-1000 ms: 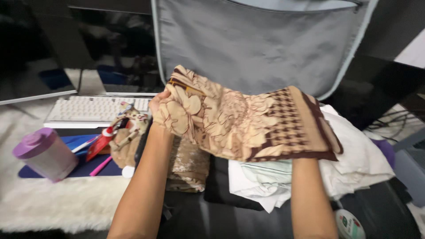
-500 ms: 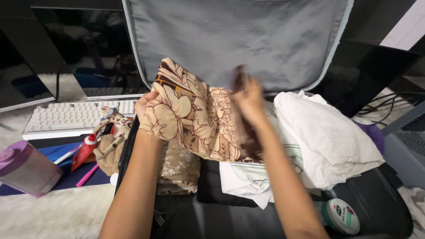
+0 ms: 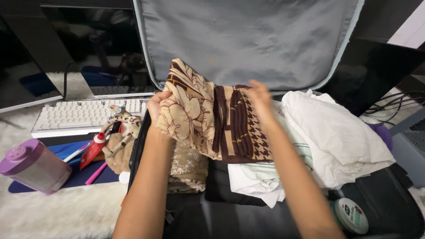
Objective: The person packs a suitcase by picking up a vest, towels, and various articles of clothing from a nearby stack and placing them into the suitcase, followed by adding several toiletries and small personal items.
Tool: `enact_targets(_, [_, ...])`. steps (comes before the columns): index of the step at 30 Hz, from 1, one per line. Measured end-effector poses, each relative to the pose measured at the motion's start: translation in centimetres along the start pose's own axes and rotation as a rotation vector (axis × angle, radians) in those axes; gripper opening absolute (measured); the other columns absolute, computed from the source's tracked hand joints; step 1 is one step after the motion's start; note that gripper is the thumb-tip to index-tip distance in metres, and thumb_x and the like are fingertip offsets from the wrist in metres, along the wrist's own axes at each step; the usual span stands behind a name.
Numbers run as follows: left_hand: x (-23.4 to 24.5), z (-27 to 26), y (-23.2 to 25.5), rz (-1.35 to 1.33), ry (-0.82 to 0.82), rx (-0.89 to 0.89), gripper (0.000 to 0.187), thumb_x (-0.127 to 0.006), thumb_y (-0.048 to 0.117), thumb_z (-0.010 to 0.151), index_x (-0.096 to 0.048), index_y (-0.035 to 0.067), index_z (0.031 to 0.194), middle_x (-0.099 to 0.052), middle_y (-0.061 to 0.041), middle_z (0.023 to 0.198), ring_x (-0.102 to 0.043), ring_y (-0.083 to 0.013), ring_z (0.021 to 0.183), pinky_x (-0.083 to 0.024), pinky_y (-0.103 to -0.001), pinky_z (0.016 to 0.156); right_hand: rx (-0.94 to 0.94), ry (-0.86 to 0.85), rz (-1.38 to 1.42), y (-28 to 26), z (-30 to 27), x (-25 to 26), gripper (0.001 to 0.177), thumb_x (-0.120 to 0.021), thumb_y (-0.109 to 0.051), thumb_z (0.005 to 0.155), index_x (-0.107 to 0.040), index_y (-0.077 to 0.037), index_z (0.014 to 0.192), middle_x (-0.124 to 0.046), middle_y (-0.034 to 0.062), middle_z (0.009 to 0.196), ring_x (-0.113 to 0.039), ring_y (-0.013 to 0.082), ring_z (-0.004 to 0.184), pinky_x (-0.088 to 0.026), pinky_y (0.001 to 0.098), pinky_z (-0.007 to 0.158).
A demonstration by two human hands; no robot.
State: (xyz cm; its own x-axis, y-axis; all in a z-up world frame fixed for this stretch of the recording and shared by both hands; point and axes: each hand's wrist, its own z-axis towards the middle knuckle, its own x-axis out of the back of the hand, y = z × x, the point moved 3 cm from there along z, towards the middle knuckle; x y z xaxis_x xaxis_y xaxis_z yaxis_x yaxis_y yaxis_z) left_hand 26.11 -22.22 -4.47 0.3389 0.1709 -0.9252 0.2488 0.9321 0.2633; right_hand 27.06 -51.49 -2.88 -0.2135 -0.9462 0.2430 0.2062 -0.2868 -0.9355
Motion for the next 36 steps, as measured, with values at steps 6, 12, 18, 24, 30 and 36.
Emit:
enact_targets(6, [-3.5,0.2,-2.1,0.329,0.340,0.045,0.040,-0.051,0.025,0.081,-0.063,-0.001,0.110,-0.069,-0.017,0.092,-0.066,-0.0314,0.078,-0.057,-0.045,0.072,-0.314,-0.203,0.107,4.9,-2.4,7.1,0.065,-0.066,-0.013,0.092,-0.039,-0.009,0.150,-0.065,0.0162,0.126,-0.061,0.0224,0.117,-0.046,0.0393,0.102])
enact_targets(12, [-6.2,1.8,-8.0,0.613,0.374,0.159,0.029,-0.054,0.028,0.084,-0.058,0.002,0.096,-0.059,-0.011,0.077,-0.056,-0.0228,0.061,-0.050,-0.038,0.055,-0.337,-0.248,0.028,2.7,-5.0,6.8,0.076,-0.063,-0.010,0.091,-0.029,-0.022,0.157,-0.058,0.0185,0.122,-0.061,0.0222,0.113,-0.051,0.0381,0.094])
enact_targets(18, [-8.4,2.9,-10.6,0.461,0.276,0.144,0.040,-0.053,0.030,0.083,-0.060,-0.002,0.106,-0.065,-0.015,0.089,-0.061,-0.0269,0.077,-0.052,-0.039,0.072,-0.244,-0.291,0.312,-0.4,-5.6,6.6,0.076,-0.064,0.003,0.077,-0.045,-0.017,0.148,-0.062,0.0083,0.129,-0.063,0.0180,0.115,-0.055,0.0330,0.097])
enact_targets(24, [-9.0,3.8,-11.2,0.095,0.022,0.200,0.056,-0.047,0.027,0.076,-0.059,-0.006,0.120,-0.071,-0.024,0.109,-0.066,-0.0400,0.099,-0.052,-0.052,0.098,-0.027,-0.111,0.061,-7.6,-3.4,16.8,0.058,-0.056,0.005,0.078,-0.068,-0.007,0.133,-0.071,0.0047,0.133,-0.071,0.0112,0.101,-0.057,0.0261,0.089])
enact_targets(30, [1.2,3.9,-18.3,0.500,0.157,0.323,0.051,-0.046,0.013,0.083,-0.053,-0.006,0.129,-0.065,-0.022,0.112,-0.065,-0.0343,0.100,-0.055,-0.051,0.098,-0.092,-0.148,-0.453,-6.7,-0.6,19.4,0.060,-0.066,-0.002,0.078,-0.067,-0.010,0.136,-0.074,0.0183,0.122,-0.071,0.0249,0.090,-0.057,0.0349,0.080])
enact_targets(36, [-0.1,1.6,-17.3,0.552,0.194,0.428,0.047,-0.038,0.009,0.083,-0.056,0.000,0.125,-0.067,-0.018,0.121,-0.071,-0.0288,0.105,-0.057,-0.047,0.099,0.479,-0.416,-1.026,-3.1,1.0,8.3,0.057,-0.082,-0.025,0.065,-0.073,-0.002,0.116,-0.060,0.0326,0.120,-0.048,0.0446,0.127,-0.039,0.0453,0.111])
